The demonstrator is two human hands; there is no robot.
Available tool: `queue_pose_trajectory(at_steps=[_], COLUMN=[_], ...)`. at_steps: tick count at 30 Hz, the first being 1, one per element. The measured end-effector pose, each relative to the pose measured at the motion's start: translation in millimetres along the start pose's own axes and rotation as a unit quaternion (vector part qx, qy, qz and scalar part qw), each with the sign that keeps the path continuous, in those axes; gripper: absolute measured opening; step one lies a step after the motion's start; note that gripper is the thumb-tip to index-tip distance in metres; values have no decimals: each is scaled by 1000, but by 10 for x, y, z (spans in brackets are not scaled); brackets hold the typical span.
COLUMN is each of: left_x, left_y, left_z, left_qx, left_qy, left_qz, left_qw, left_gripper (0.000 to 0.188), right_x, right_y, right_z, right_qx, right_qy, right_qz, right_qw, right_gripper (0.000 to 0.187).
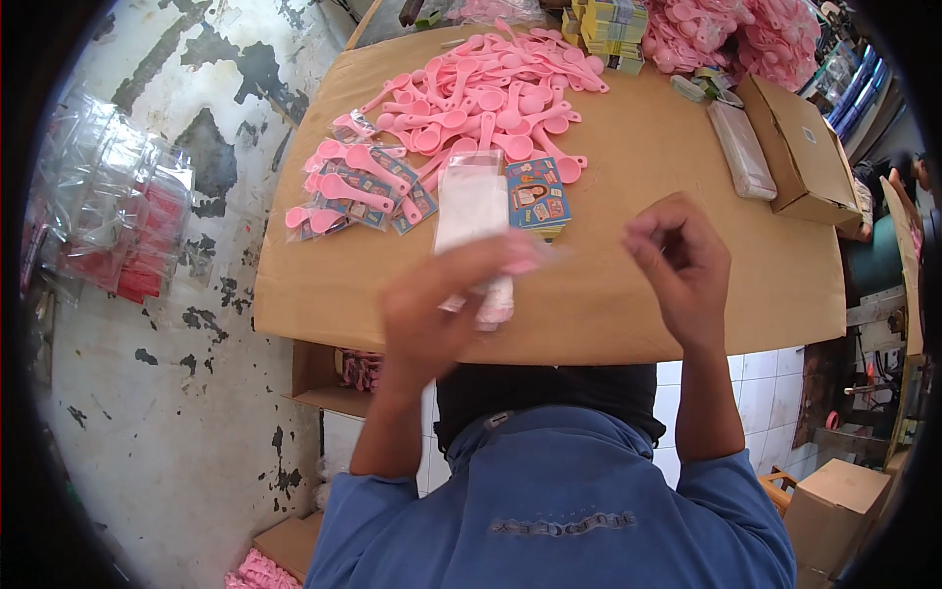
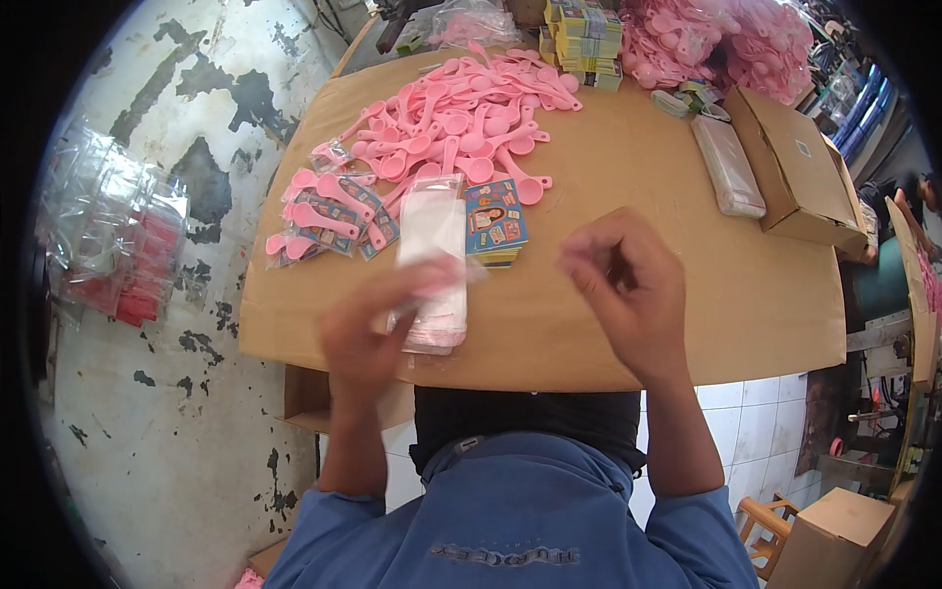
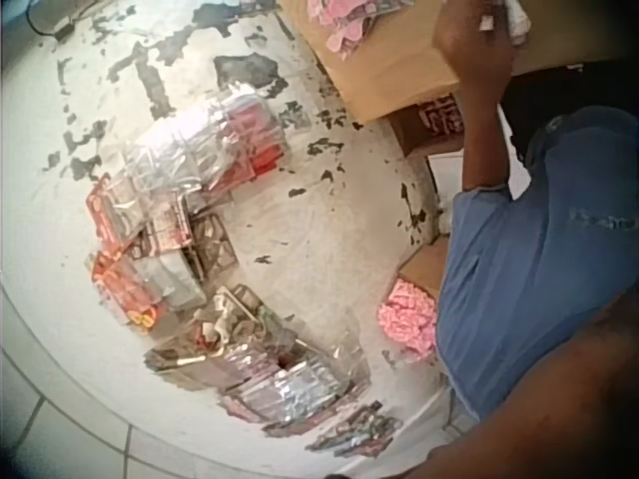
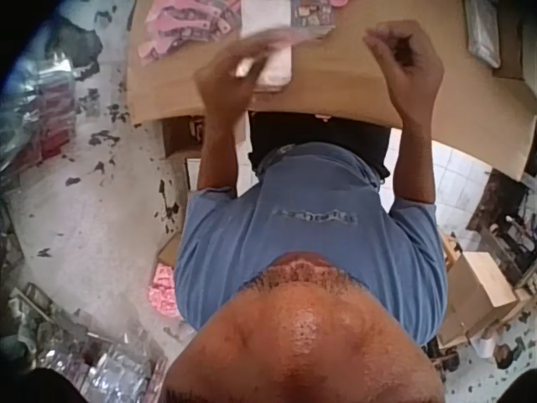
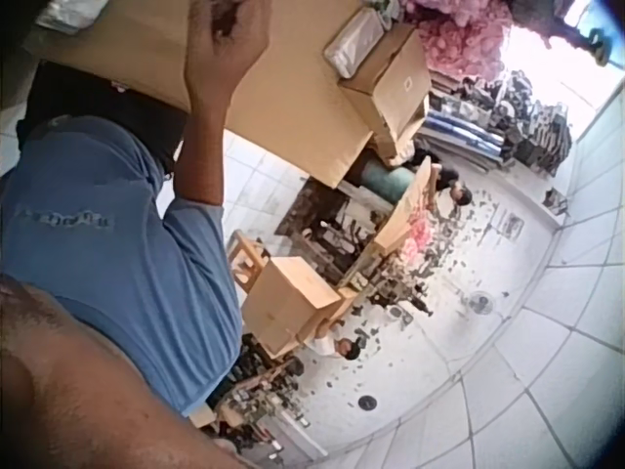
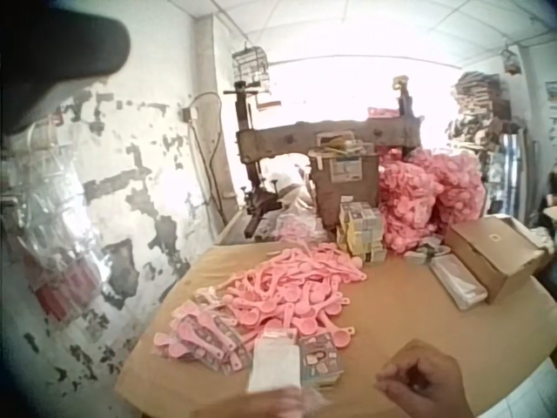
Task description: The person repeatedly picks up a pink plastic spoon and a small card, places them into a clear plastic bag, and seals the bag. This process is repeated multiple times, creating a stack of packaged items on the table.
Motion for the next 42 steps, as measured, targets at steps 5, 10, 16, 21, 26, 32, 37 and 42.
queue_pose_trajectory(at_steps=[5,10,16,21,26,32,37,42], left_x=[460,954,1360,1500,1492,1279,847,1125], left_y=[876,1100,949,1150,1474,1585,716,307], left_z=[-82,-307,-280,-443,-565,-385,-247,-323], left_qx=[-79,71,210,272,272,192,41,64], left_qy=[24,128,84,73,60,41,216,348], left_qz=[242,294,405,455,432,387,208,119], left_qw=[967,944,886,845,857,901,953,928], left_gripper=[46,49,53,56,53,52,31,35], right_x=[-156,-333,-594,-778,-989,-581,-502,-223], right_y=[160,-16,-326,-355,-170,105,211,118], right_z=[153,350,866,1021,1039,784,521,350], right_qx=[-76,-16,9,16,45,-63,-32,-142], right_qy=[-56,-82,-130,-159,-163,-69,-103,128], right_qz=[-250,-298,-303,-305,-243,-270,-212,-455], right_qw=[964,951,944,939,955,958,971,870], right_gripper=[14,24,36,39,33,27,27,26])
Point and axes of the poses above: each hand's wrist, its own z-axis towards the middle knuckle, its own y-axis out of the back of the hand, x = y × z, the point moved 4 cm from there along z, towards the middle knuckle, and after that the axes turned 14 degrees about -y, right-handed, at the moved point
